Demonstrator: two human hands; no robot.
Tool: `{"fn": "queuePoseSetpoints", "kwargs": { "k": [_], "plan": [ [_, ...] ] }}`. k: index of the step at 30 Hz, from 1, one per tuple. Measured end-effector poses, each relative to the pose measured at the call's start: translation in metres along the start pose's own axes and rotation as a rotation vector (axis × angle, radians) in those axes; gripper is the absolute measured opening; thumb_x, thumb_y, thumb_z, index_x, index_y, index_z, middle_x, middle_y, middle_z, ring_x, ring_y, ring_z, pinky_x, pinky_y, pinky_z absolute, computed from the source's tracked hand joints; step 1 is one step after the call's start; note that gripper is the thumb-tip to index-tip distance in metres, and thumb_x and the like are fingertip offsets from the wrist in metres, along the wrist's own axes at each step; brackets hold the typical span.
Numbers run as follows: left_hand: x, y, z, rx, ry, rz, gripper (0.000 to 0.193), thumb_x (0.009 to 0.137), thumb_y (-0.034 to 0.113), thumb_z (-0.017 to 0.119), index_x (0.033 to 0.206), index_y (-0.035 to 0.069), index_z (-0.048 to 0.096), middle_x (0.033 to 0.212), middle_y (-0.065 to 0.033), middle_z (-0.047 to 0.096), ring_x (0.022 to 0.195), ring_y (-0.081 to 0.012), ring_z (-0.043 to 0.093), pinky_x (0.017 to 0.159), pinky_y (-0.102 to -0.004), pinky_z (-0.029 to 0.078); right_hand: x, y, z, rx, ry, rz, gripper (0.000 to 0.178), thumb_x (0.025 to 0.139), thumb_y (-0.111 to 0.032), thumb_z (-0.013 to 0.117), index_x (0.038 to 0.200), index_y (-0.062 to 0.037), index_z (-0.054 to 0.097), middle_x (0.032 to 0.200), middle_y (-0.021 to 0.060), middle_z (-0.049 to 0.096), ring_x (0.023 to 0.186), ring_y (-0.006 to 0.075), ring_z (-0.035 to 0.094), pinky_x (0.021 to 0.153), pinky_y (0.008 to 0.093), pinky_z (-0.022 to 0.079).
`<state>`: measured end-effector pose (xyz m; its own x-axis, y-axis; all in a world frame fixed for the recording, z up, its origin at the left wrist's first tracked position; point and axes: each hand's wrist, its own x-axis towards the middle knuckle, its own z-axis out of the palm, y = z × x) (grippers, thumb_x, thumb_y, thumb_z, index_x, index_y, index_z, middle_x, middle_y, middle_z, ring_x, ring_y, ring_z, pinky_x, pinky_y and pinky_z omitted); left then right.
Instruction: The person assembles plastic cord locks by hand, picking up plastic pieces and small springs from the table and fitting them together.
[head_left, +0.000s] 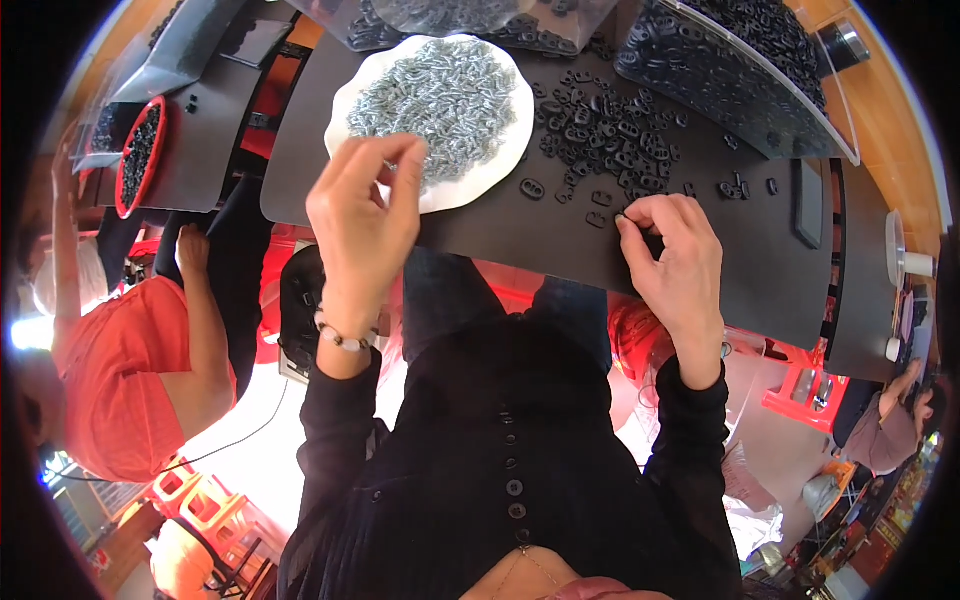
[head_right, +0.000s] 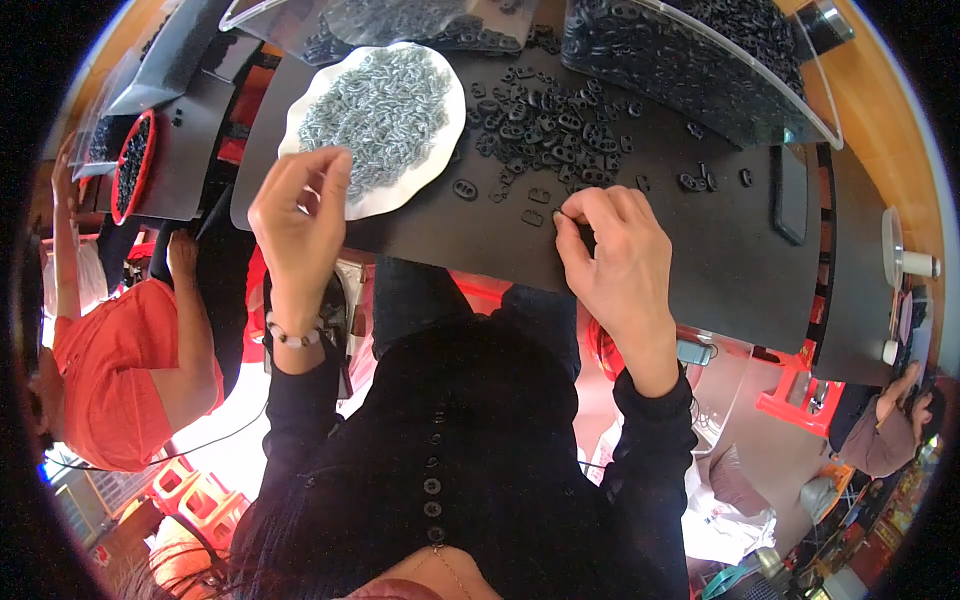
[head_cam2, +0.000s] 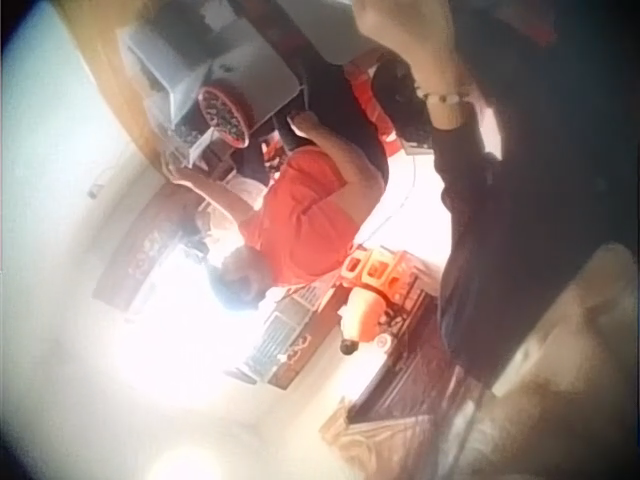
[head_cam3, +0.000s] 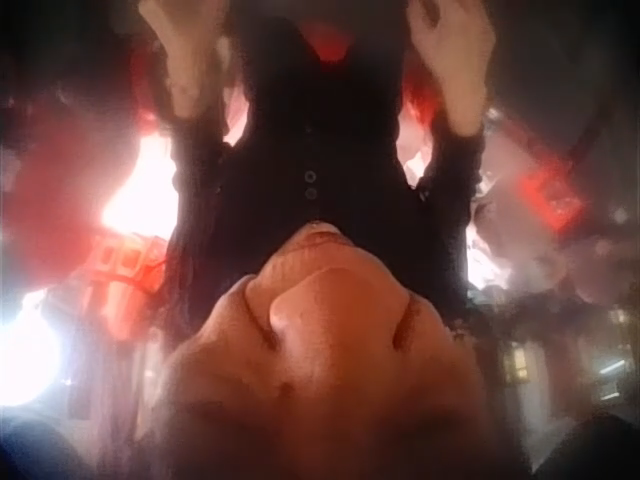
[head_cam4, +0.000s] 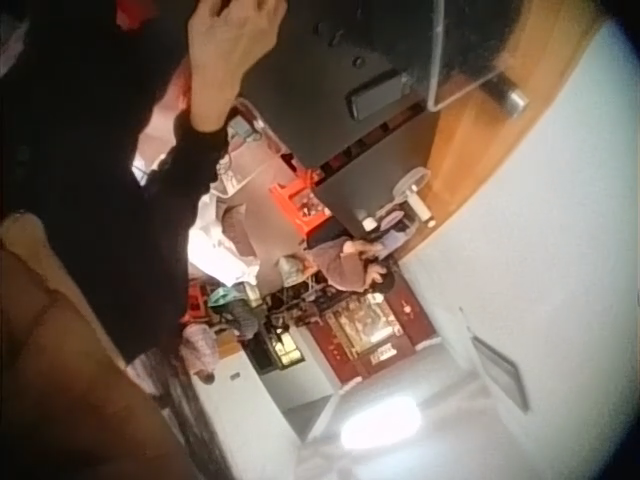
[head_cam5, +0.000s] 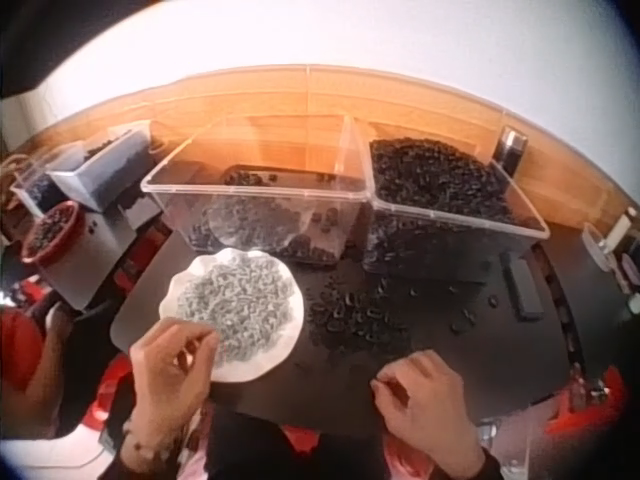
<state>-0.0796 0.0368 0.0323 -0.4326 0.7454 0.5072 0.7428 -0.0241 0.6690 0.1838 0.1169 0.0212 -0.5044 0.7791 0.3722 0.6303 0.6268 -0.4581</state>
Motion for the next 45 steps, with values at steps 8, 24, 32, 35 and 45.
{"fn": "queuePoseSetpoints", "kwargs": {
  "k": [8, 24, 32, 35, 45],
  "plan": [
    [0.033, -0.021, 0.005, 0.176, -0.212, 0.222, 0.020, 0.083, 0.016, 0.074, 0.099, 0.005, 0.073, 0.089, -0.0096, 0.068, 0.076, -0.0244, 0.063, 0.069, -0.0342, 0.049, -0.007, -0.007, -0.003, 0.290, 0.065, 0.270, 0.008, 0.085, -0.005, 0.071, 0.088, -0.0022, 0.064, 0.078, 0.0056, 0.065, 0.063, 0.0133, 0.058, 0.060, 0.0269, 0.046],
    [0.062, -0.011, 0.050, 0.318, -0.318, 0.399, 0.014, 0.082, 0.021, 0.072, 0.083, 0.008, 0.069, 0.077, -0.0086, 0.061, 0.084, -0.0303, 0.062, 0.072, -0.0407, 0.048, -0.013, -0.018, 0.009, 0.599, 0.165, 0.323, 0.011, 0.088, -0.001, 0.070, 0.098, 0.0008, 0.069, 0.084, 0.0007, 0.066, 0.074, 0.0048, 0.055, 0.071, 0.0202, 0.045],
    [0.059, -0.006, 0.033, 0.053, -0.212, 0.234, 0.014, 0.082, 0.018, 0.071, 0.085, 0.004, 0.071, 0.075, -0.0123, 0.065, 0.069, -0.0314, 0.064, 0.062, -0.0388, 0.051, -0.012, -0.013, 0.016, 0.703, 0.138, 0.349, 0.010, 0.088, -0.004, 0.071, 0.096, 0.0015, 0.069, 0.083, 0.0015, 0.068, 0.070, 0.0039, 0.056, 0.068, 0.0195, 0.046],
    [0.058, -0.022, 0.029, -0.033, -0.201, 0.013, 0.015, 0.082, 0.017, 0.074, 0.088, 0.003, 0.072, 0.074, -0.0135, 0.069, 0.062, -0.0252, 0.066, 0.058, -0.0331, 0.050, -0.008, -0.015, 0.019, 0.743, 0.125, 0.346, 0.009, 0.089, -0.005, 0.071, 0.095, 0.0014, 0.068, 0.083, 0.0013, 0.068, 0.070, 0.0038, 0.056, 0.067, 0.0195, 0.046],
    [0.047, -0.026, 0.009, -0.635, -0.252, -0.354, 0.021, 0.090, 0.019, 0.073, 0.096, -0.001, 0.073, 0.080, -0.0036, 0.072, 0.066, -0.0051, 0.061, 0.058, -0.0190, 0.047, 0.026, -0.045, 0.033, 0.896, 0.027, 0.282, 0.013, 0.092, -0.003, 0.066, 0.104, 0.0025, 0.067, 0.088, 0.0003, 0.067, 0.077, 0.0035, 0.057, 0.071, 0.0188, 0.046]
  ]
}}
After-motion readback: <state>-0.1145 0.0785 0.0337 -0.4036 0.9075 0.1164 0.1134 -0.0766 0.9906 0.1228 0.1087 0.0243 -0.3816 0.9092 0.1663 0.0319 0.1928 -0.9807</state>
